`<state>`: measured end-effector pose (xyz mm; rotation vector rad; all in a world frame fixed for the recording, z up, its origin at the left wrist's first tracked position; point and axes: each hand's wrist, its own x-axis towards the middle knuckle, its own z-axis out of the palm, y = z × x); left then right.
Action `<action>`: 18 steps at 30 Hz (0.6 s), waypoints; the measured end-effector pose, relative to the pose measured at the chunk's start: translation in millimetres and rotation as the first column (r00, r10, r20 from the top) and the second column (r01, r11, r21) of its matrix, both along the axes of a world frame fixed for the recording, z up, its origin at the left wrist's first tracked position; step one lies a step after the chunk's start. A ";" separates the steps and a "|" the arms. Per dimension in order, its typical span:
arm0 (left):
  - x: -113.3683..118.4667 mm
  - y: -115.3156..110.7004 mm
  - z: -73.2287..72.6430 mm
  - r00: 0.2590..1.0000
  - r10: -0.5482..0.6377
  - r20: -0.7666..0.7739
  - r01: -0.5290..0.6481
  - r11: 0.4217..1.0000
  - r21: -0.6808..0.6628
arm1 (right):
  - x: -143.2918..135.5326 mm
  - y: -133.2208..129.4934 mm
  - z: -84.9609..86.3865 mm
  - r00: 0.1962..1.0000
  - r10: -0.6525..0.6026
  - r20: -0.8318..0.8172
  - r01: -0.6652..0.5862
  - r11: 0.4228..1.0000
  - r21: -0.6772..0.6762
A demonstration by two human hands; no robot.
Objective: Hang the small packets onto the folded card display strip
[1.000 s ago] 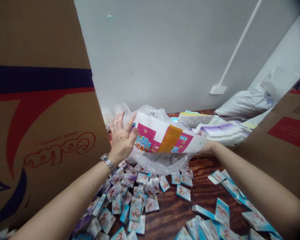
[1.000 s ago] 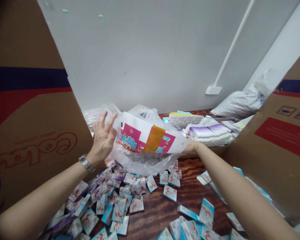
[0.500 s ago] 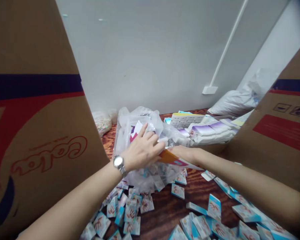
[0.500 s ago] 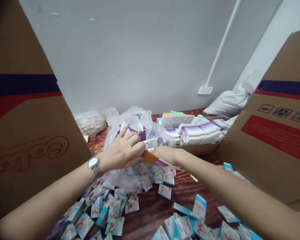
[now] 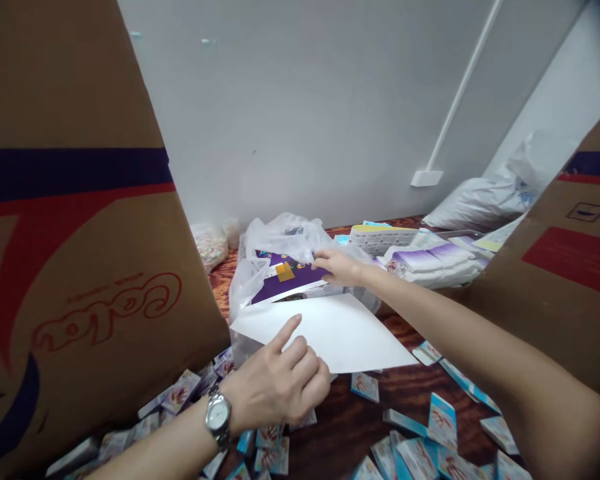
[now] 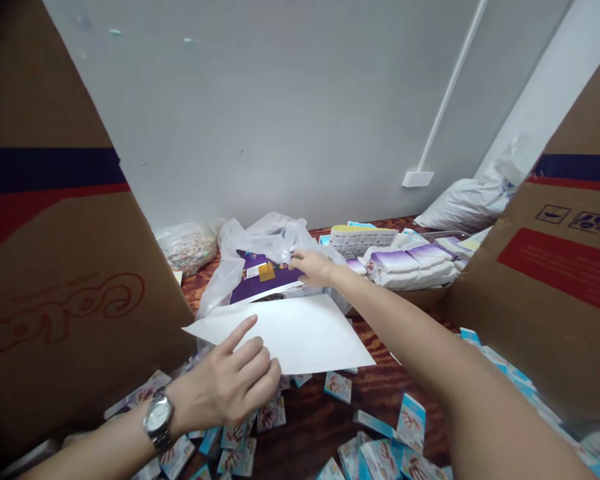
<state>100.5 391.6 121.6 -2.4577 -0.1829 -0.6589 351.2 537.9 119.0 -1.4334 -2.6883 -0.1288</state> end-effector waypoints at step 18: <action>-2.4 -2.1 -11.4 0.998 -0.061 0.035 0.061 0.998 0.000 | -8.0 10.6 -2.8 0.940 -0.126 0.317 0.165 0.982 -0.097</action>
